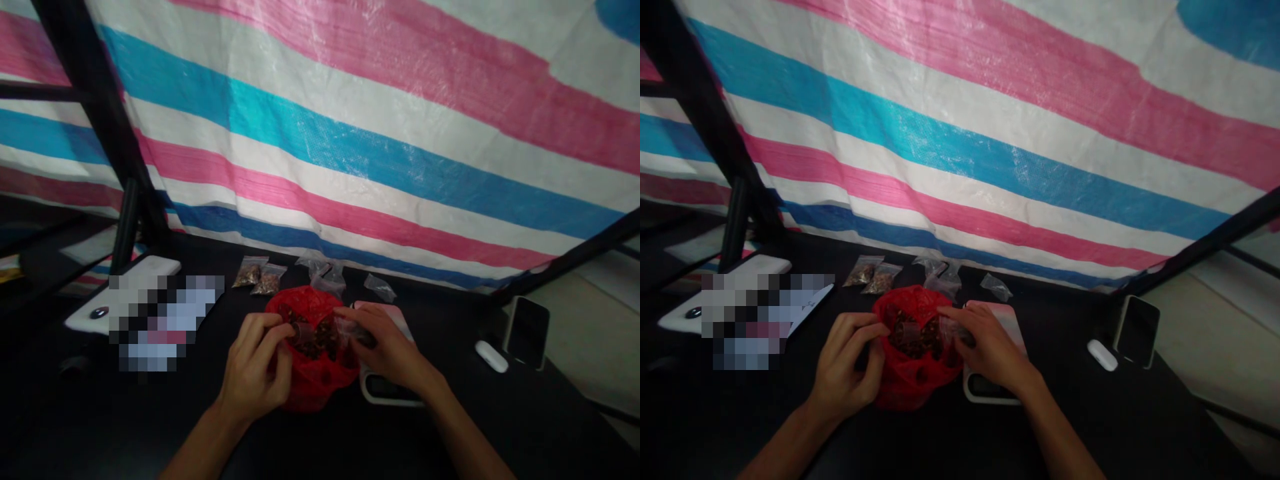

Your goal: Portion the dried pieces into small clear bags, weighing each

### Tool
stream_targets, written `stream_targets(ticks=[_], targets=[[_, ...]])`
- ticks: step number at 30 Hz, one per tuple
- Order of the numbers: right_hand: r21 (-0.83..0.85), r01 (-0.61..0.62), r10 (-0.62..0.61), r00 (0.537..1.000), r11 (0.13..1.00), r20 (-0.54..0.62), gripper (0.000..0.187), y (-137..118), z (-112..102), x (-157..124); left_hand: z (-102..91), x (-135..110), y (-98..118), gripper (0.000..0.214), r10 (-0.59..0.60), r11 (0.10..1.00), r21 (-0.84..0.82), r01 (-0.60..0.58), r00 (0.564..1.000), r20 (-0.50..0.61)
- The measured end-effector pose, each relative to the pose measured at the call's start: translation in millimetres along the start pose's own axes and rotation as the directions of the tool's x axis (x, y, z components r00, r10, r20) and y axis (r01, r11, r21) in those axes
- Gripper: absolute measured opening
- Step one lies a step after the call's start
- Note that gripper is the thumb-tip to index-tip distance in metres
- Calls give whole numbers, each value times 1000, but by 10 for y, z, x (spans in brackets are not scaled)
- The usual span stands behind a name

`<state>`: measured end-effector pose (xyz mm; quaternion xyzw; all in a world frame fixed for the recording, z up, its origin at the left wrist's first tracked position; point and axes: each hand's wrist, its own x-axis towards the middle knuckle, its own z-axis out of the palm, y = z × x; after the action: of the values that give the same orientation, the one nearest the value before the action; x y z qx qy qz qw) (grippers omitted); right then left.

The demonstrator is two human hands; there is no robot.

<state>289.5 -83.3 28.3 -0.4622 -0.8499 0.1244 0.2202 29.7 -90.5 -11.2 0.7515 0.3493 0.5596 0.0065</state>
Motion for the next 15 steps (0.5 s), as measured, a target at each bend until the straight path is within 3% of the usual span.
stream_targets(ticks=[6,15], targets=[[33,23,-23,1000,999,-4,57,-12,-10,-36,-12,49,16,25,41,996,83,-40,999,-7],[82,-47,53,996,996,-74,52,208,-354,-107,-153,51,-126,19,-8,968,249,40,992,-129]])
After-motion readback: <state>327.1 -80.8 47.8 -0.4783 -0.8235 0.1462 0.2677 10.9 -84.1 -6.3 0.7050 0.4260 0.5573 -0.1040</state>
